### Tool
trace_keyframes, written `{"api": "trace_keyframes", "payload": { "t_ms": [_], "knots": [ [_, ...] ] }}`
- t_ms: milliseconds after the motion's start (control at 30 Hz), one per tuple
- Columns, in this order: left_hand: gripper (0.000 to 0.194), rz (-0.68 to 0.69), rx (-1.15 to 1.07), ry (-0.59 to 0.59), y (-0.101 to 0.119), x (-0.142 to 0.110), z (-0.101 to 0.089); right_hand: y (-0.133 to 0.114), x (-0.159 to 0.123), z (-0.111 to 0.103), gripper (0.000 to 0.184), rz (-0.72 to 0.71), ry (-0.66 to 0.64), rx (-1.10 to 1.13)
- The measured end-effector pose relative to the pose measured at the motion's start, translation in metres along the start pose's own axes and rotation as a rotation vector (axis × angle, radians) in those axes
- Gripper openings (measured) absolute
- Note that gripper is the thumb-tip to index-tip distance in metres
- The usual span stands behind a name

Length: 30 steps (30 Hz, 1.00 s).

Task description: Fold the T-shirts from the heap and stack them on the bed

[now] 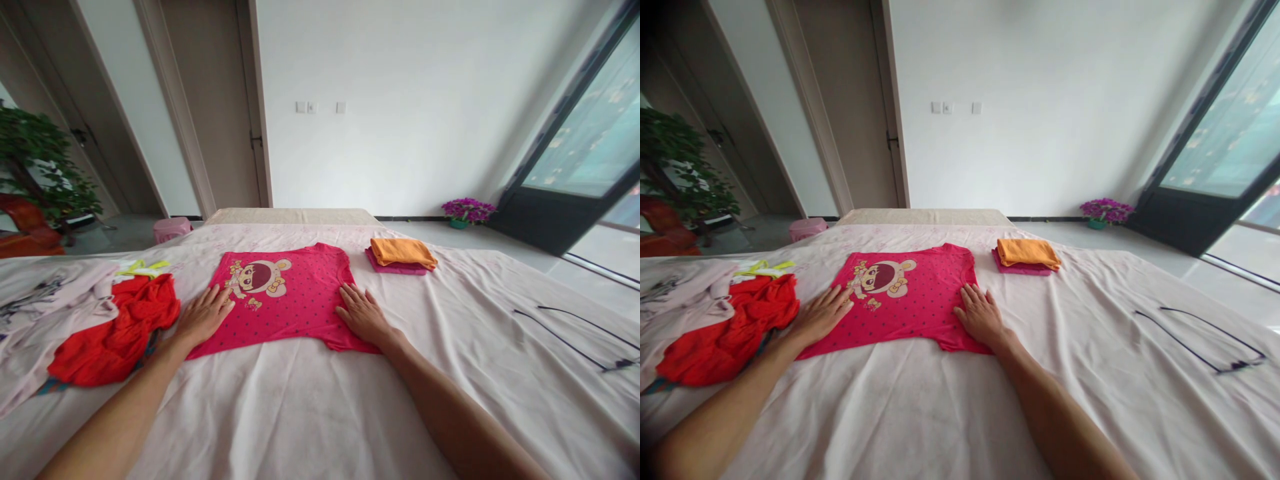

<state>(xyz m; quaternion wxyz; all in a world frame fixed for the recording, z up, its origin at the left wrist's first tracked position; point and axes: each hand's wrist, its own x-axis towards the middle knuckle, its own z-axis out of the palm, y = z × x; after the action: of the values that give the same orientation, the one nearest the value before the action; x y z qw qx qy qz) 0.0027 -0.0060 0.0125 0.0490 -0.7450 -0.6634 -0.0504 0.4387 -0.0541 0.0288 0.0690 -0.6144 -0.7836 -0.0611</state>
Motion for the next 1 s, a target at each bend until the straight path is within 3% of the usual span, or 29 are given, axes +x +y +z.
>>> {"api": "trace_keyframes", "payload": {
  "t_ms": [133,267,400,500,667,867,1000],
  "knots": [
    [0.063,-0.09,0.07,0.019,-0.005,-0.001,-0.004,0.0,0.0,0.001,0.061,-0.003,0.014,-0.005],
    [0.061,-0.18,0.067,0.064,0.015,0.007,-0.015,-0.002,0.0,-0.002,0.06,0.003,0.016,0.003],
    [0.061,0.017,-0.02,0.147,0.042,0.018,-0.015,-0.004,-0.001,-0.004,0.06,0.021,0.001,0.014],
    [0.064,0.154,-0.039,0.074,0.052,0.021,-0.007,-0.004,-0.001,-0.005,0.061,0.022,-0.022,0.023],
    [0.064,0.13,-0.043,0.032,0.047,0.018,0.0,0.001,-0.001,-0.01,0.062,0.037,-0.073,0.041],
    [0.063,0.117,-0.015,0.045,0.029,0.013,0.005,0.025,-0.004,-0.012,0.064,0.172,-0.128,0.066],
    [0.063,0.126,-0.008,0.082,0.02,0.01,0.012,0.042,-0.005,-0.014,0.052,0.243,-0.081,0.109]
  ]
}}
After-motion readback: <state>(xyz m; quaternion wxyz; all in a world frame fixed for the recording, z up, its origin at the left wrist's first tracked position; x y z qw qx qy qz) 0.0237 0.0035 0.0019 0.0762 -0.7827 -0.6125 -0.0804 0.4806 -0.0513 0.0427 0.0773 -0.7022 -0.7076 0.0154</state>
